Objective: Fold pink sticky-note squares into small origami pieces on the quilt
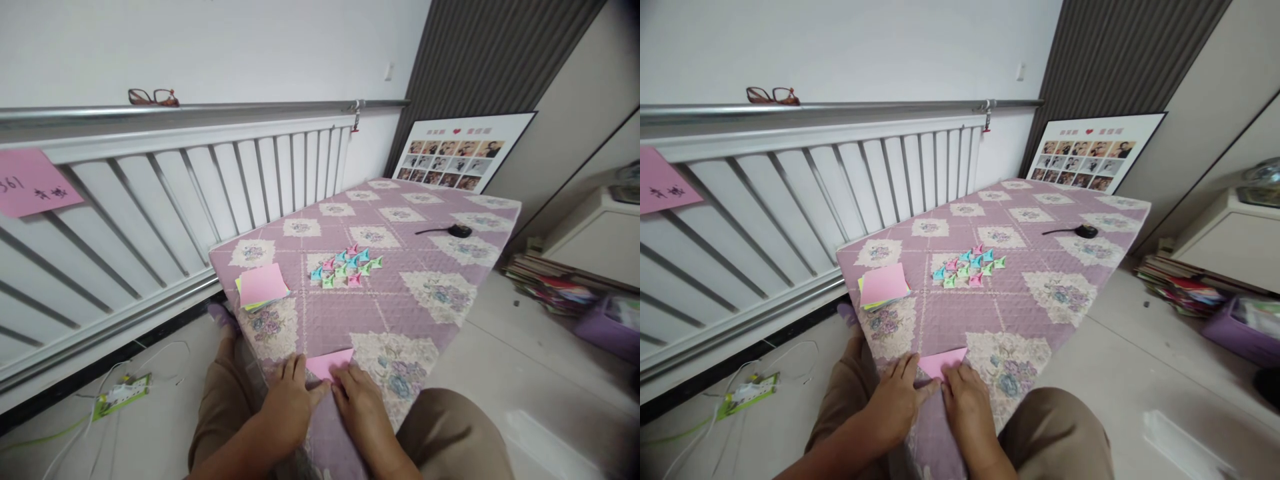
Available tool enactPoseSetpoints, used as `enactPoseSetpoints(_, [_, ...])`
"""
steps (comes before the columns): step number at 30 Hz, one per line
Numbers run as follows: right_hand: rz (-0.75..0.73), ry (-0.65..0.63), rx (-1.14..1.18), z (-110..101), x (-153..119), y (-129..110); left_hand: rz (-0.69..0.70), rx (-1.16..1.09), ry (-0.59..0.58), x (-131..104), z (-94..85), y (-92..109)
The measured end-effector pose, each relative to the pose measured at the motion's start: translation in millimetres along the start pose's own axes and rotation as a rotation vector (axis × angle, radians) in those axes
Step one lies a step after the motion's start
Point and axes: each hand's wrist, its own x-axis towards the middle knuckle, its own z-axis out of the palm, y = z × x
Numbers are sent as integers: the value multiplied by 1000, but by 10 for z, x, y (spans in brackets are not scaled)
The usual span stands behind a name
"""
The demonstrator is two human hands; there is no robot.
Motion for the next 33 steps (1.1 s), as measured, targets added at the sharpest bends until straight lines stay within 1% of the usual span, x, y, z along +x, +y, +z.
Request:
enactPoseSetpoints(3, [-43,32,20,28,-28,51,3,3,-10,-1,-52,31])
enactPoseSetpoints(7, [-106,45,27,10,-64,74,27,1,0,2,-20,7])
enactPoseSetpoints(11, [-133,-4,-40,-44,-92,61,23,-25,-8,-7,56,-60])
enactPoseSetpoints(14, [-206,-15,-117,-66,-125,68,11,-37,3,-23,75,-96])
enactPoseSetpoints(18, [-319,-4,-194,-69,-183,105,-14,-34,26,-48,44,-129])
enactPoseSetpoints(22, [-382,46,-204,-61,-228,160,-30,-26,63,-60,17,-151])
enactPoseSetpoints(26, [-410,64,-179,-42,-262,207,-62,-9,59,-55,34,-158])
enactPoseSetpoints(29, [-400,63,-163,-24,-285,212,-79,-2,69,-51,48,-138])
enactPoseSetpoints(33, [-358,28,-165,-34,-297,184,-111,40,156,-32,63,-2])
